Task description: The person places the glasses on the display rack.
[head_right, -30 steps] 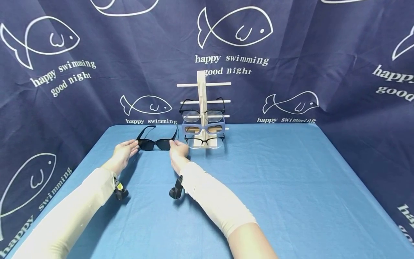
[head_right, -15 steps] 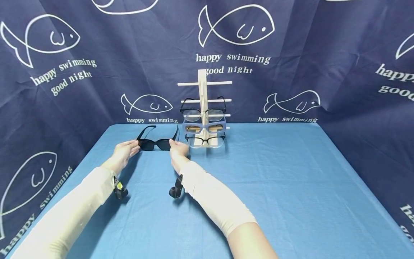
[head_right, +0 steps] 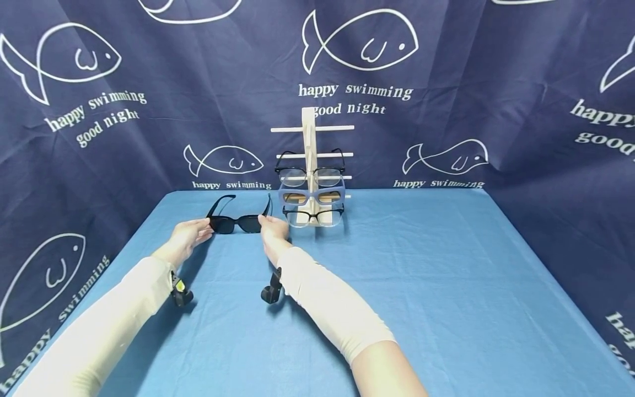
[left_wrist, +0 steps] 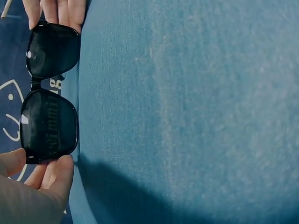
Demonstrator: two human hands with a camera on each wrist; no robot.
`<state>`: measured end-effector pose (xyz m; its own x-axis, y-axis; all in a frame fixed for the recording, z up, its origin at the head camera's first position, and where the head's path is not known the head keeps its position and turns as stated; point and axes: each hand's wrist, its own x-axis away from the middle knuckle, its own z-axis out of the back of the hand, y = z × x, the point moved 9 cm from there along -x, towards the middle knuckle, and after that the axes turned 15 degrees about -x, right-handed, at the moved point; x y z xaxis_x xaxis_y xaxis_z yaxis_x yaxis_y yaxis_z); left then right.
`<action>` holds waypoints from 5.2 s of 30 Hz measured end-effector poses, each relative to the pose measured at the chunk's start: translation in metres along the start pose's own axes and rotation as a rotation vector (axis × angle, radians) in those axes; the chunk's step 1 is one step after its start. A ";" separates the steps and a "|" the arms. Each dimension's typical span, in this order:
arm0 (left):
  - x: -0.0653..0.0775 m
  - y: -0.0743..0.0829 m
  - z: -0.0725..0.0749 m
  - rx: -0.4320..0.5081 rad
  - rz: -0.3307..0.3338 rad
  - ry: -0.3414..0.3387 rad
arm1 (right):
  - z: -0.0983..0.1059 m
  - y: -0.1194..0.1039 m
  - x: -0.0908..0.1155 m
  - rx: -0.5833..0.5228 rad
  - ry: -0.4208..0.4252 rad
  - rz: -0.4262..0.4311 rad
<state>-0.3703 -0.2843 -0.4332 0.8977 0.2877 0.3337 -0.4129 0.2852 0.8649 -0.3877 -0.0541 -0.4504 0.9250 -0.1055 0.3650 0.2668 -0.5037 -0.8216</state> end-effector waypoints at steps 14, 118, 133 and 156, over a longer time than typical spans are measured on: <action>0.006 -0.007 0.007 0.036 0.025 0.036 | -0.007 -0.005 0.008 -0.016 -0.036 0.015; 0.084 0.118 0.060 0.540 -0.238 0.077 | -0.055 -0.144 0.093 0.073 -0.041 0.404; 0.093 0.136 0.054 0.568 -0.275 0.078 | -0.054 -0.170 0.103 0.041 -0.067 0.473; 0.112 0.175 0.034 0.468 -0.310 0.038 | -0.039 -0.219 0.113 -0.019 -0.131 0.445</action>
<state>-0.3369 -0.2333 -0.2318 0.9565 0.2899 0.0310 -0.0105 -0.0719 0.9974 -0.3522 0.0108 -0.2124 0.9752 -0.2062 -0.0802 -0.1673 -0.4501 -0.8772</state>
